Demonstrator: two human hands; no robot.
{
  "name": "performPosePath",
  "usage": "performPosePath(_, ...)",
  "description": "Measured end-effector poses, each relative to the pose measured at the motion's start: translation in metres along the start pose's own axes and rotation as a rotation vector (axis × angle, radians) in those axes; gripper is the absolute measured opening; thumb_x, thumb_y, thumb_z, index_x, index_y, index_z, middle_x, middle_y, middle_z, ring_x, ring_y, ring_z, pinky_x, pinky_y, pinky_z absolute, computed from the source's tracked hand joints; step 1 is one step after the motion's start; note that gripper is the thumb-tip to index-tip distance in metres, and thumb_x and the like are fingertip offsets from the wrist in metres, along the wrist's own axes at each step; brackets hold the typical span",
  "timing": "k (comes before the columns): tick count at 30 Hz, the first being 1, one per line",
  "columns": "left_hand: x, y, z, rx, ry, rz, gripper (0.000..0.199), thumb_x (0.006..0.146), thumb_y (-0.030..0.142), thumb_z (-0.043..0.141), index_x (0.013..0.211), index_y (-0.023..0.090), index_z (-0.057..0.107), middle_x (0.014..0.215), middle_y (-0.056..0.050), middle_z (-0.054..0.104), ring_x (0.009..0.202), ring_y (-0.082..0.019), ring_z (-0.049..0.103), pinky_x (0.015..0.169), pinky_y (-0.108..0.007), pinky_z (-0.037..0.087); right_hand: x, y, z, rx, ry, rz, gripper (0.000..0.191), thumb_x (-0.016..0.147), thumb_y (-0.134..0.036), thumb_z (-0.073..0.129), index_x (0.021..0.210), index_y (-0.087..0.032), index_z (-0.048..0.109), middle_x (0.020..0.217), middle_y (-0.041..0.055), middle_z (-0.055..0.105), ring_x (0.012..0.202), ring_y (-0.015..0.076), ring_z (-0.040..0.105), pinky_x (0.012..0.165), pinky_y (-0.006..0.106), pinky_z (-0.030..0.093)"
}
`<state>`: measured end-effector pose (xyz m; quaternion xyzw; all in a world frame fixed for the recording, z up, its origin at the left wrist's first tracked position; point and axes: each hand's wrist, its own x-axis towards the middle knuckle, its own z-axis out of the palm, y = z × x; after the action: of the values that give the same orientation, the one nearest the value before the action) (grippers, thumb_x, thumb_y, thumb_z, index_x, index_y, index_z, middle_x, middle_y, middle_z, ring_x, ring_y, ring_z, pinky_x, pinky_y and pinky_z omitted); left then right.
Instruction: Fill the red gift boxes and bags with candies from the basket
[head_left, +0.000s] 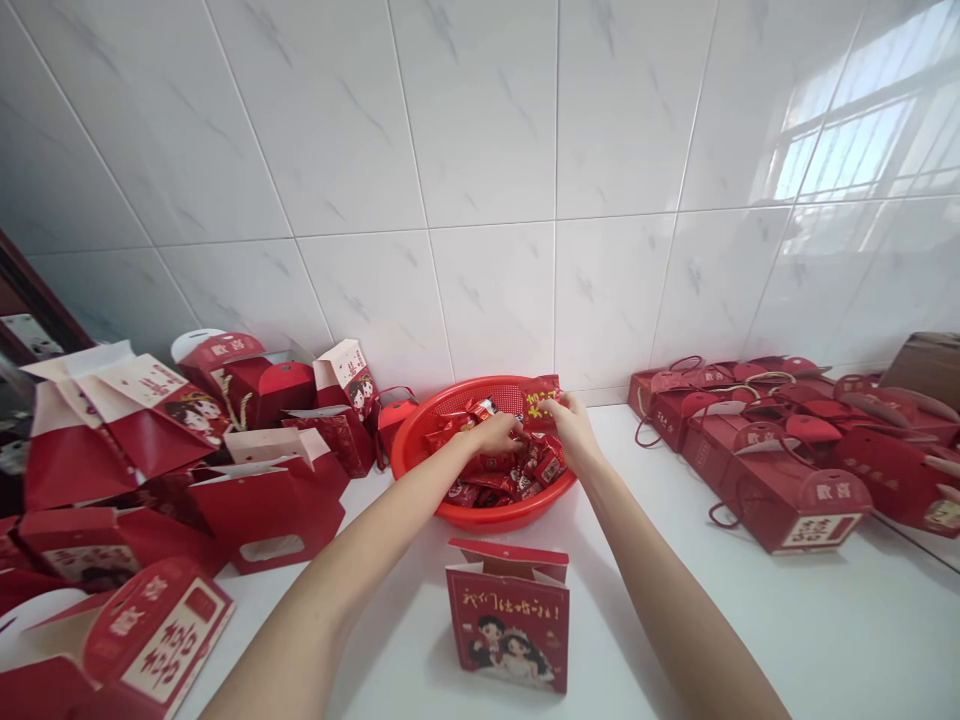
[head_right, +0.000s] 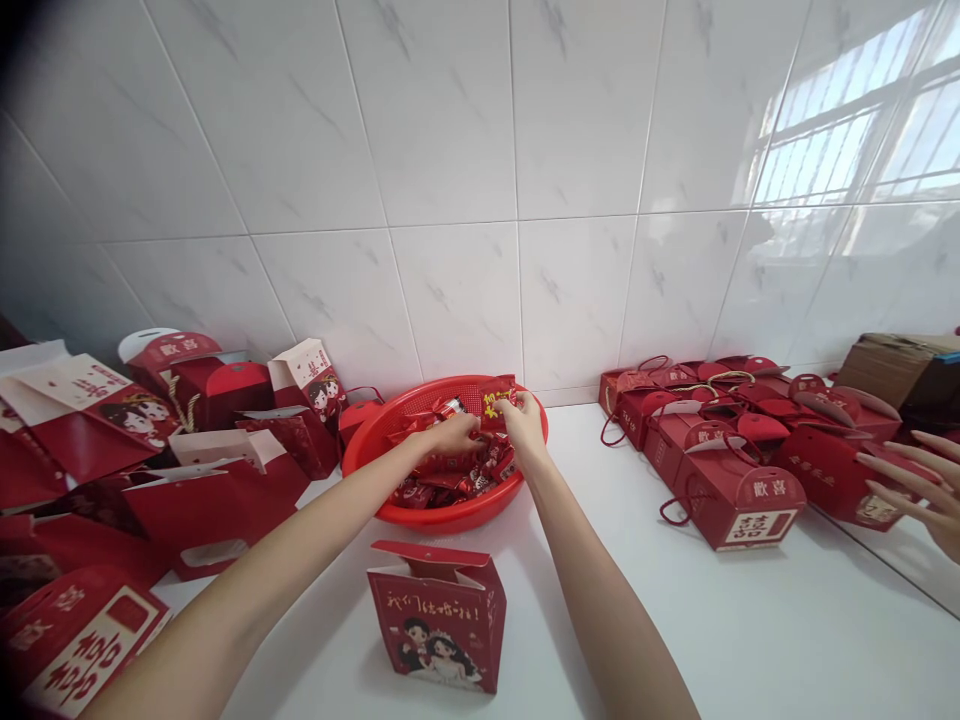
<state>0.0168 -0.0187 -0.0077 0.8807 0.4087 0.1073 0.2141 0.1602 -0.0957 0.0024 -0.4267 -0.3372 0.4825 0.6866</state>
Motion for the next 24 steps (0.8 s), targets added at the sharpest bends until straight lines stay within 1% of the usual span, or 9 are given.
performPosePath(3,0.002,-0.001,-0.007,-0.039,0.074,0.024,0.015,0.072,0.029,0.068,0.063,0.017,0.068,0.057,0.002,0.06,0.06,-0.016,0.054,0.059,-0.026,0.039,0.001,0.0,-0.001,0.017,0.019,-0.013,0.021,0.059,-0.023,0.067,0.077,-0.022,0.055,0.066,-0.0067,0.063,0.064,0.0142,0.061,0.057,0.024,0.047)
performPosePath(5,0.003,-0.003,-0.013,-0.069,0.132,0.044,0.021,0.078,0.035,0.064,0.072,0.017,0.072,0.066,0.0,0.065,0.065,-0.017,0.057,0.063,-0.026,0.041,0.001,0.0,-0.001,0.036,0.028,-0.029,0.019,0.06,-0.024,0.067,0.076,-0.022,0.056,0.066,-0.0063,0.064,0.064,0.0145,0.061,0.058,0.024,0.047)
performPosePath(7,0.003,-0.006,-0.018,-0.15,0.206,0.073,0.027,0.081,0.041,0.062,0.079,0.016,0.073,0.076,-0.002,0.069,0.071,-0.018,0.06,0.067,-0.027,0.044,0.001,0.0,-0.001,0.061,0.037,-0.051,0.018,0.061,-0.026,0.067,0.076,-0.022,0.058,0.067,-0.0055,0.066,0.066,0.0151,0.062,0.061,0.025,0.048)
performPosePath(9,0.002,-0.008,-0.022,-0.281,0.277,0.11,0.034,0.079,0.048,0.066,0.079,0.015,0.073,0.08,-0.004,0.072,0.075,-0.019,0.062,0.07,-0.029,0.046,0.002,0.0,-0.002,0.085,0.048,-0.07,0.017,0.062,-0.027,0.066,0.077,-0.021,0.059,0.07,-0.0046,0.068,0.069,0.0158,0.063,0.064,0.027,0.05)
performPosePath(11,0.001,-0.009,-0.024,-0.423,0.319,0.143,0.038,0.074,0.052,0.072,0.077,0.014,0.072,0.08,-0.006,0.072,0.077,-0.02,0.063,0.073,-0.03,0.048,0.004,0.001,-0.002,0.099,0.056,-0.08,0.017,0.062,-0.027,0.067,0.076,-0.021,0.06,0.071,-0.0037,0.069,0.07,0.0163,0.064,0.066,0.027,0.051)
performPosePath(13,0.0,-0.008,-0.025,-0.521,0.321,0.158,0.041,0.071,0.054,0.075,0.076,0.014,0.071,0.079,-0.006,0.072,0.078,-0.02,0.063,0.075,-0.031,0.049,0.005,0.002,-0.002,0.107,0.061,-0.082,0.017,0.061,-0.026,0.068,0.075,-0.021,0.06,0.07,-0.0037,0.069,0.07,0.0162,0.064,0.066,0.027,0.051)
performPosePath(16,-0.002,-0.004,-0.024,-0.604,0.292,0.157,0.042,0.07,0.055,0.076,0.076,0.014,0.07,0.077,-0.004,0.071,0.075,-0.018,0.061,0.074,-0.03,0.048,0.006,0.002,-0.002,0.115,0.056,-0.076,0.016,0.061,-0.026,0.069,0.074,-0.022,0.06,0.07,-0.004,0.069,0.07,0.0162,0.065,0.065,0.027,0.051)
performPosePath(20,-0.003,-0.001,-0.024,-0.618,0.27,0.153,0.041,0.071,0.055,0.075,0.073,0.014,0.069,0.073,-0.001,0.068,0.071,-0.016,0.058,0.072,-0.029,0.045,0.006,0.002,-0.002,0.12,0.018,-0.04,0.016,0.062,-0.025,0.068,0.076,-0.022,0.061,0.071,-0.0029,0.071,0.07,0.0178,0.066,0.065,0.028,0.053)
performPosePath(24,-0.004,0.001,-0.024,-0.631,0.267,0.152,0.042,0.071,0.056,0.075,0.076,0.014,0.07,0.076,-0.002,0.069,0.073,-0.016,0.058,0.073,-0.029,0.045,0.005,0.001,-0.003,0.112,-0.011,0.004,0.016,0.064,-0.025,0.069,0.077,-0.022,0.061,0.071,-0.002,0.071,0.068,0.0187,0.067,0.062,0.029,0.054)
